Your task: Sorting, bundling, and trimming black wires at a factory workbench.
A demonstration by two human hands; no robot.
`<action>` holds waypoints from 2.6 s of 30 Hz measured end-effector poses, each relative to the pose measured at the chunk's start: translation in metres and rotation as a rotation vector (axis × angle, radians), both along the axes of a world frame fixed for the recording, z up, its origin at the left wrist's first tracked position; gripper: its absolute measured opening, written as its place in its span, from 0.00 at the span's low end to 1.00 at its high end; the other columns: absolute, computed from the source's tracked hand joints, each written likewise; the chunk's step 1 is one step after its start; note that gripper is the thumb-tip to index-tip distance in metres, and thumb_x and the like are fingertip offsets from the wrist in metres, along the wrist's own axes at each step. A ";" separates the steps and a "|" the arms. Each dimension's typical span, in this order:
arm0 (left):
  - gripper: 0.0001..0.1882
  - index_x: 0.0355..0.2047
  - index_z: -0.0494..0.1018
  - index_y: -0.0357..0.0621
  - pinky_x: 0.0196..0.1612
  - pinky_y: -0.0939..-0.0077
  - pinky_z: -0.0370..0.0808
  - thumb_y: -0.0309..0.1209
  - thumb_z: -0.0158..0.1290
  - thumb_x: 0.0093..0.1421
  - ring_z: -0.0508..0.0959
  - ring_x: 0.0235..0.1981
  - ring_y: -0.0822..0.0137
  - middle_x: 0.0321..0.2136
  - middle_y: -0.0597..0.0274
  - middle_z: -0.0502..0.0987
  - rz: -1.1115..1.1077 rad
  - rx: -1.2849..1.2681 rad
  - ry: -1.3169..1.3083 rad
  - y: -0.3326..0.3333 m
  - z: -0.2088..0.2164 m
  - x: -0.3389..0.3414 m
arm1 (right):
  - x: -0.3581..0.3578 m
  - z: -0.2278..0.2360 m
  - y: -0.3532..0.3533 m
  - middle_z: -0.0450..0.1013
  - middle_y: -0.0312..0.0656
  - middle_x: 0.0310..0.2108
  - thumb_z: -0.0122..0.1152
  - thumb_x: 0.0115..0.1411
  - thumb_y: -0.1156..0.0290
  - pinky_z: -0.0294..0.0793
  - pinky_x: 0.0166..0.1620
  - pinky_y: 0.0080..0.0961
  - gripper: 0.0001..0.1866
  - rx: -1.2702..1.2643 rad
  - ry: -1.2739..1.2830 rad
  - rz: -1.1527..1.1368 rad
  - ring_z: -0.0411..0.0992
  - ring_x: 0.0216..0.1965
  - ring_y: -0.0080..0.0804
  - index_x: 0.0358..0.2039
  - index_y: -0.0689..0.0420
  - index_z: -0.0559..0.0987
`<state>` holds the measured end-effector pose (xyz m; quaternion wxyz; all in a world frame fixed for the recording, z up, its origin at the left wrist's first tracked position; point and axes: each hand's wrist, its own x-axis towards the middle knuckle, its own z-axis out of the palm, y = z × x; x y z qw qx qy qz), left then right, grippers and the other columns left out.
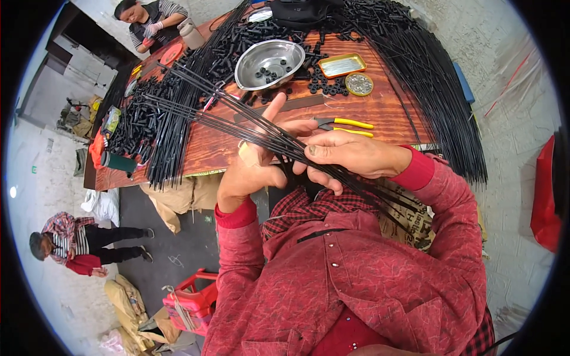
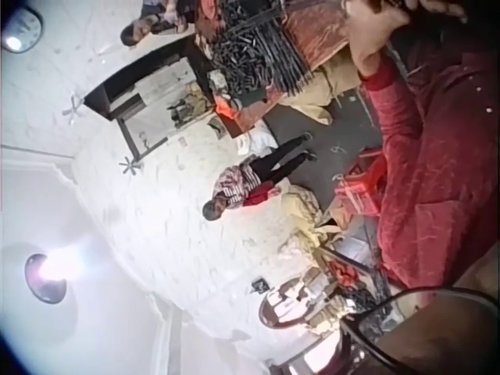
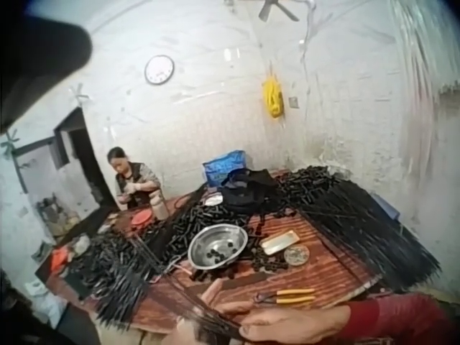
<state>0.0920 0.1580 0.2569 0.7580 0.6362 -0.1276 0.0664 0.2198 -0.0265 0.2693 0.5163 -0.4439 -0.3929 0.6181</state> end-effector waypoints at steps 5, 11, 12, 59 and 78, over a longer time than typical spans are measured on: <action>0.29 0.67 0.50 0.34 0.54 0.65 0.74 0.33 0.42 0.70 0.78 0.48 0.56 0.50 0.40 0.75 0.280 -0.251 0.176 -0.012 -0.006 0.008 | 0.004 -0.009 -0.002 0.75 0.41 0.27 0.45 0.70 0.49 0.76 0.29 0.18 0.27 -0.122 0.011 -0.039 0.76 0.26 0.25 0.46 0.64 0.74; 0.28 0.65 0.55 0.33 0.56 0.61 0.73 0.31 0.46 0.68 0.76 0.52 0.52 0.51 0.36 0.74 0.270 -0.393 0.195 -0.015 -0.012 0.009 | 0.002 -0.022 0.001 0.78 0.47 0.34 0.49 0.68 0.49 0.79 0.32 0.21 0.27 -0.167 0.031 -0.041 0.79 0.30 0.31 0.46 0.64 0.74; 0.28 0.65 0.55 0.33 0.56 0.61 0.73 0.31 0.46 0.68 0.76 0.52 0.52 0.51 0.36 0.74 0.270 -0.396 0.201 -0.016 -0.014 0.009 | 0.001 -0.024 0.001 0.78 0.47 0.34 0.49 0.68 0.49 0.79 0.32 0.21 0.27 -0.171 0.038 -0.041 0.79 0.30 0.31 0.46 0.64 0.74; 0.23 0.55 0.65 0.30 0.54 0.61 0.76 0.29 0.52 0.62 0.78 0.49 0.53 0.48 0.38 0.76 0.113 -0.373 0.386 -0.012 -0.053 0.011 | -0.005 -0.052 -0.008 0.78 0.53 0.37 0.37 0.72 0.51 0.81 0.32 0.24 0.27 -0.237 0.047 -0.132 0.81 0.32 0.35 0.46 0.66 0.72; 0.24 0.56 0.66 0.33 0.52 0.68 0.75 0.41 0.40 0.71 0.78 0.47 0.59 0.49 0.44 0.75 -0.011 -0.153 0.461 -0.029 -0.064 0.012 | -0.009 -0.077 -0.007 0.77 0.42 0.29 0.53 0.68 0.57 0.80 0.32 0.19 0.21 -0.241 0.204 -0.015 0.78 0.28 0.26 0.43 0.66 0.75</action>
